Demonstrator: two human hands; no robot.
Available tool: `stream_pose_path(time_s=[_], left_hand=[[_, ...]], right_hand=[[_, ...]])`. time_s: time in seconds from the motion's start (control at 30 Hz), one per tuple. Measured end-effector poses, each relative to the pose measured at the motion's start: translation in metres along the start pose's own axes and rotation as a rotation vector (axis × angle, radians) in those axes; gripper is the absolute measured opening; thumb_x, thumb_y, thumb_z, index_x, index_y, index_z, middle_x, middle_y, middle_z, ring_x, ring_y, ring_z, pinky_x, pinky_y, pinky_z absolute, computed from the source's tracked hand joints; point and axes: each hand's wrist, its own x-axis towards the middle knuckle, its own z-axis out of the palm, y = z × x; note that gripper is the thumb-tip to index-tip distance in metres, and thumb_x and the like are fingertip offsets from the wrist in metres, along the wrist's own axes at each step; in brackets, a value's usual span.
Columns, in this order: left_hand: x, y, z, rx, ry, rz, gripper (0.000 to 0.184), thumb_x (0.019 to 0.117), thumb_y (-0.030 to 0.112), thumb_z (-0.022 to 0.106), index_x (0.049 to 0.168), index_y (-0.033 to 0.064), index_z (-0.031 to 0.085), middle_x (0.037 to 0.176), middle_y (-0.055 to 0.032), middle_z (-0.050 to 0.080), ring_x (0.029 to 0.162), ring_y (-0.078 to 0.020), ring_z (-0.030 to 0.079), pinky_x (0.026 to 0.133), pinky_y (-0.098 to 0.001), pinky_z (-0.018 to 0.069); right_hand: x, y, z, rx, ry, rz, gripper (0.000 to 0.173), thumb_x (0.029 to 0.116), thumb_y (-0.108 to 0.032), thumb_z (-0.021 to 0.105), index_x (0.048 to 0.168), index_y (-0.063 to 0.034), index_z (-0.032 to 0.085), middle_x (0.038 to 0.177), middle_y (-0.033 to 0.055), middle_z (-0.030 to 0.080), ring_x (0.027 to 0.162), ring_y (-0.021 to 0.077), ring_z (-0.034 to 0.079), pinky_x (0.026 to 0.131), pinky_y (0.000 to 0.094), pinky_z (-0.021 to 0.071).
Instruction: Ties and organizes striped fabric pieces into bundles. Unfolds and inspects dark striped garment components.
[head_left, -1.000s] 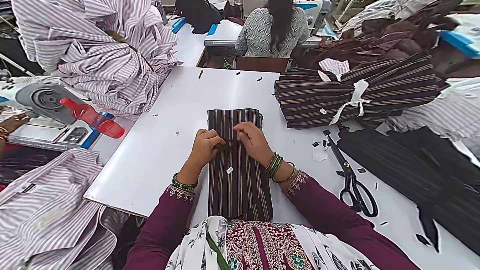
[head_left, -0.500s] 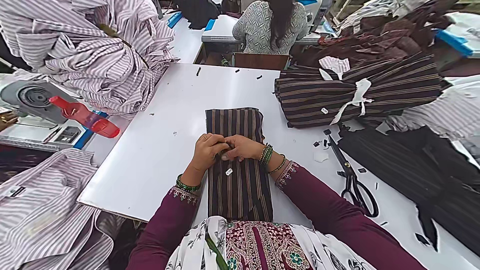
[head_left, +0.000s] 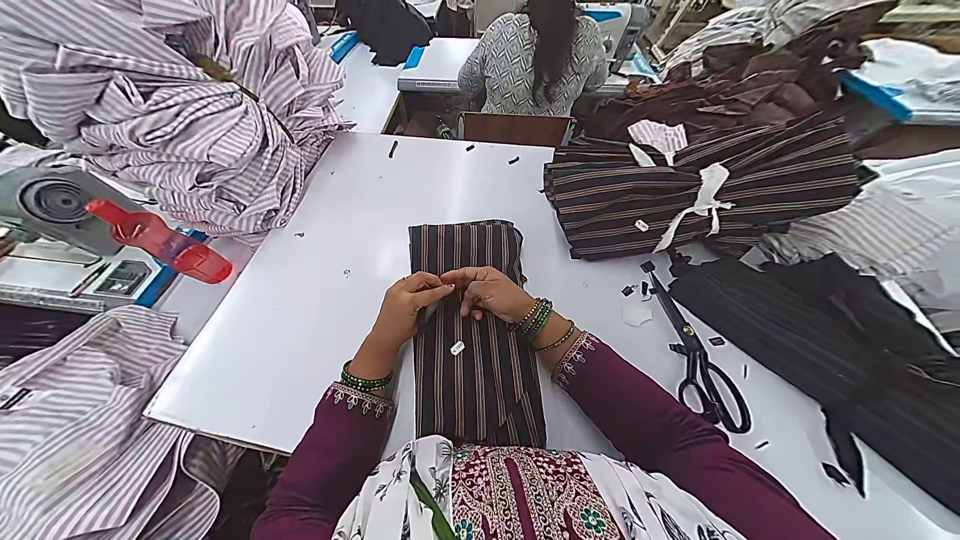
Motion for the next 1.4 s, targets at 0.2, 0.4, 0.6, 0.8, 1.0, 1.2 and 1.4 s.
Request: stream_pose_path(time_s=[0.2,0.4,0.6,0.8,1.0,1.2,1.4], left_hand=[[-0.001,0.003,0.001,-0.013,-0.008,-0.002,0.022,0.0958,0.003,0.061,0.103,0.0067,0.081,0.100,-0.0153,0.074,0.091,-0.0236,0.070,0.085,-0.0358,0.0553],[0.001,0.005,0.003,-0.039,-0.022,0.007,0.023,0.0953,0.002,0.061,0.104,0.0064,0.081,0.100,-0.0153,0.074,0.091,-0.0236,0.071,0.085,-0.0346,0.0555],[0.004,0.001,-0.005,-0.022,-0.145,-0.067,0.027,0.1016,0.012,0.056,0.117,0.0032,0.076,0.107,-0.0178,0.074,0.099,-0.0309,0.072,0.090,-0.0439,0.0559],[-0.001,-0.023,-0.018,0.073,-0.166,-0.211,0.027,0.1025,0.017,0.057,0.110,0.0020,0.078,0.100,-0.0187,0.073,0.095,-0.0362,0.070,0.086,-0.0538,0.0540],[-0.005,-0.025,-0.025,0.006,-0.225,-0.277,0.030,0.1047,0.018,0.053,0.112,0.0012,0.077,0.101,-0.0199,0.072,0.094,-0.0348,0.070,0.088,-0.0510,0.0542],[-0.011,-0.035,-0.040,0.044,-0.220,-0.331,0.027,0.1030,0.013,0.056,0.097,-0.0054,0.075,0.086,-0.0203,0.068,0.083,-0.0349,0.068,0.078,-0.0516,0.0527],[0.001,-0.024,-0.047,0.044,-0.478,-0.588,0.034,0.1086,0.017,0.047,0.105,-0.0072,0.071,0.102,-0.0240,0.070,0.102,-0.0389,0.067,0.092,-0.0567,0.0476]], right_hand=[[-0.002,-0.006,-0.001,-0.042,-0.132,0.059,0.038,0.1029,-0.002,0.051,0.140,-0.0017,0.051,0.104,-0.0011,0.069,0.057,-0.0002,0.056,0.050,0.0164,0.0472],[0.003,-0.009,0.013,-0.294,-0.084,0.137,0.015,0.0975,-0.007,0.066,0.111,-0.0033,0.063,0.077,-0.0027,0.065,0.047,-0.0017,0.045,0.043,0.0149,0.0347],[-0.001,-0.003,0.021,-0.215,0.178,0.103,0.013,0.1039,-0.006,0.054,0.114,0.0007,0.058,0.085,0.0023,0.064,0.048,0.0005,0.046,0.044,0.0153,0.0384],[-0.005,-0.002,0.013,0.034,0.240,0.031,0.009,0.0983,0.006,0.058,0.101,-0.0024,0.060,0.080,-0.0010,0.065,0.058,0.0048,0.060,0.056,0.0200,0.0534],[-0.010,-0.014,0.010,-0.560,0.313,-0.094,0.021,0.1026,-0.003,0.053,0.109,0.0011,0.073,0.099,0.0080,0.071,0.084,0.0079,0.065,0.077,0.0238,0.0537],[-0.028,-0.011,-0.015,-1.061,0.616,-0.500,0.024,0.0964,0.002,0.056,0.100,-0.0010,0.079,0.090,0.0180,0.075,0.089,0.0399,0.069,0.086,0.0581,0.0489],[-0.045,-0.022,-0.022,-1.081,0.495,0.007,0.031,0.1039,-0.002,0.047,0.116,-0.0004,0.075,0.115,0.0201,0.073,0.115,0.0355,0.066,0.105,0.0484,0.0457]])
